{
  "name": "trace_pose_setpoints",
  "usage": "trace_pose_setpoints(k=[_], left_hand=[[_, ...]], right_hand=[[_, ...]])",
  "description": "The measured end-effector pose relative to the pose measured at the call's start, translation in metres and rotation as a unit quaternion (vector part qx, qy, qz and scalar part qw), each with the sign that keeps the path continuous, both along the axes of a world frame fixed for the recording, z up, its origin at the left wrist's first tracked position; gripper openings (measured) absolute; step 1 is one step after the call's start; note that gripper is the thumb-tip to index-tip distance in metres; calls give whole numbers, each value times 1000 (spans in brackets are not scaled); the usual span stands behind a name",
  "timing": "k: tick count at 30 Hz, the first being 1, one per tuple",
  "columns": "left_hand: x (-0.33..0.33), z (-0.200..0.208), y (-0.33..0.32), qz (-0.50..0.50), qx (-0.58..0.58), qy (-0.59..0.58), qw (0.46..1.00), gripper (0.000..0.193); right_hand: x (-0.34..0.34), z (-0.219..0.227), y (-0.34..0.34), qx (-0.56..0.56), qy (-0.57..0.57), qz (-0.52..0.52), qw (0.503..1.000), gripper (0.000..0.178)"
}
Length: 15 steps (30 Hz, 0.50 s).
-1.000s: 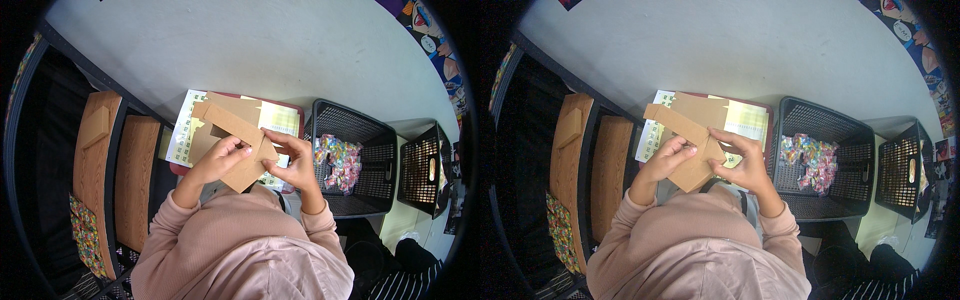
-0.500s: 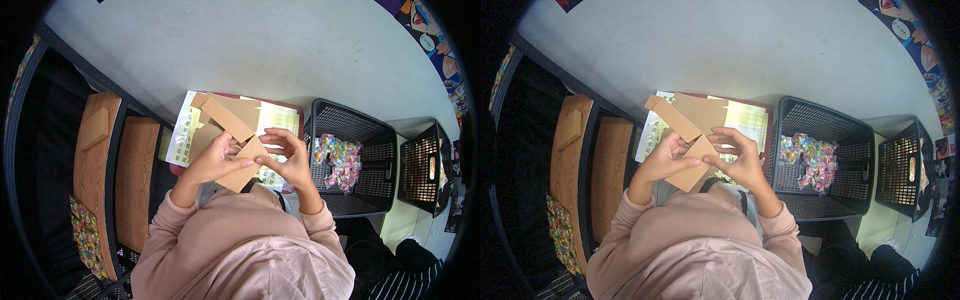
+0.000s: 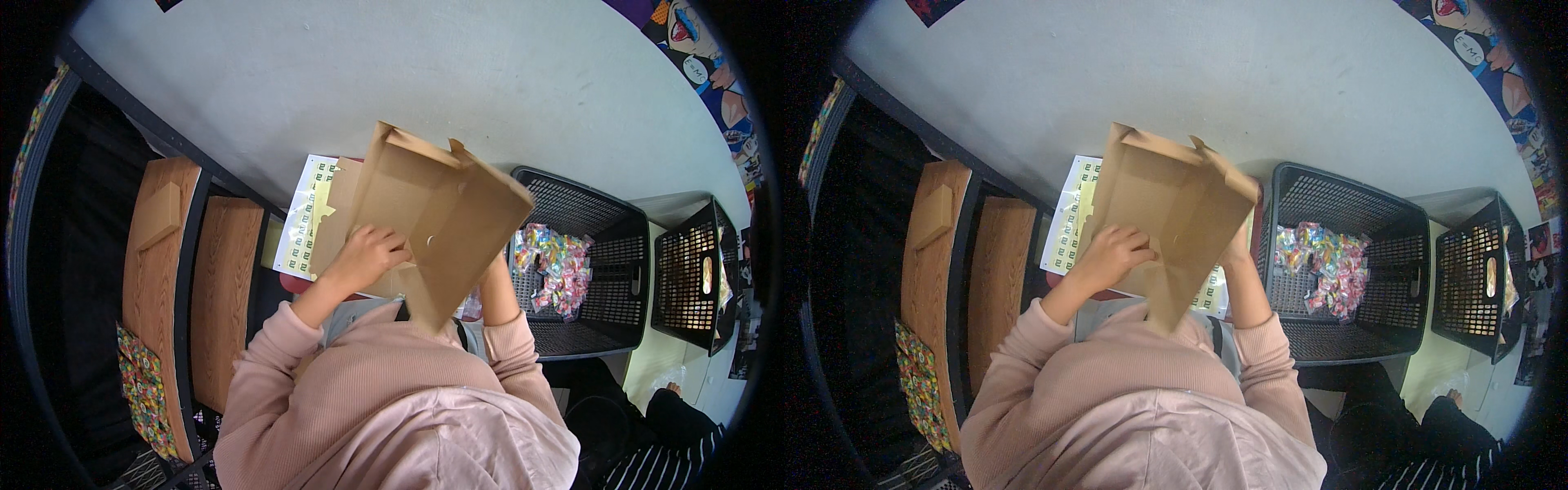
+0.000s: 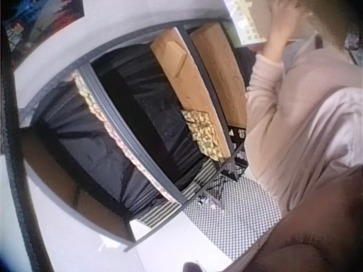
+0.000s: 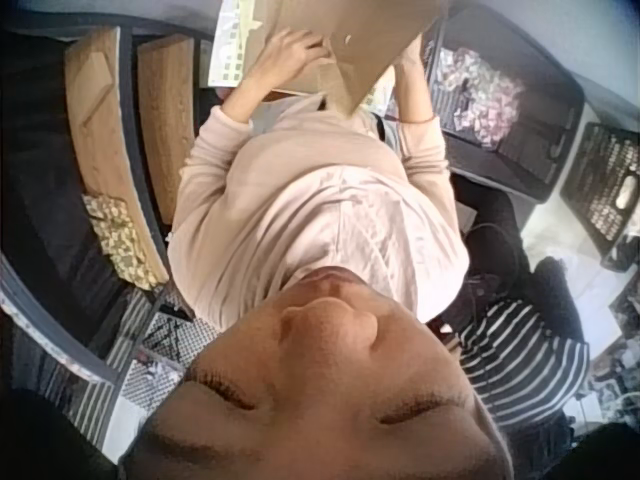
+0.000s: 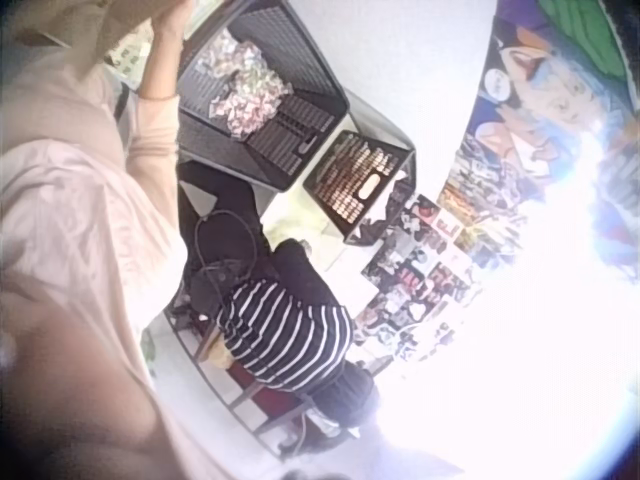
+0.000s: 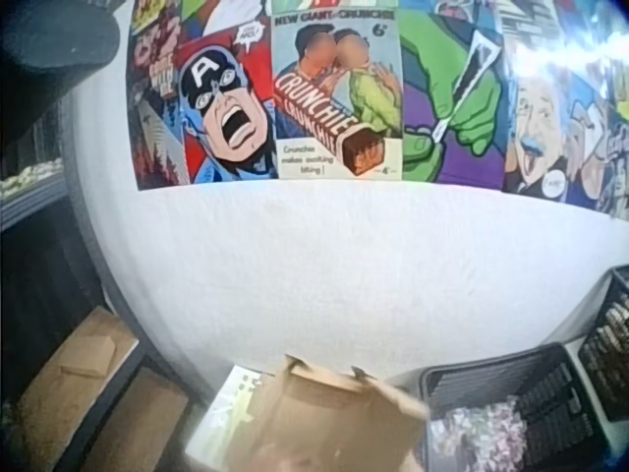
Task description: The person assembles a flat cardboard box by folding the flaps and tucking the tabs into slots to form a rectangular container. They then place a clear plastic bag filled with colorful candies into the assembled box and set it on a shelf.
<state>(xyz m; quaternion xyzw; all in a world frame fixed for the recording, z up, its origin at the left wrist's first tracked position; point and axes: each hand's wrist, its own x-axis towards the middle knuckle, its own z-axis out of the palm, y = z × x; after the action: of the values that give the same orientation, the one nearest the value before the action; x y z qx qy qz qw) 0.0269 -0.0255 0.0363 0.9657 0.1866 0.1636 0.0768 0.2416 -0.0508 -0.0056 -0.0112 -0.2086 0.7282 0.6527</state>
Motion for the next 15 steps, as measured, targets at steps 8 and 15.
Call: trace_pose_setpoints(k=[8,15], left_hand=[[-6,-3,26,59,100,-5,993,14],[2,16,12,118,-16,-54,991,43]], right_hand=[[2,87,11,25,-329,-148,932,52],[-7,100,3,-40,-406,-183,894,32]])
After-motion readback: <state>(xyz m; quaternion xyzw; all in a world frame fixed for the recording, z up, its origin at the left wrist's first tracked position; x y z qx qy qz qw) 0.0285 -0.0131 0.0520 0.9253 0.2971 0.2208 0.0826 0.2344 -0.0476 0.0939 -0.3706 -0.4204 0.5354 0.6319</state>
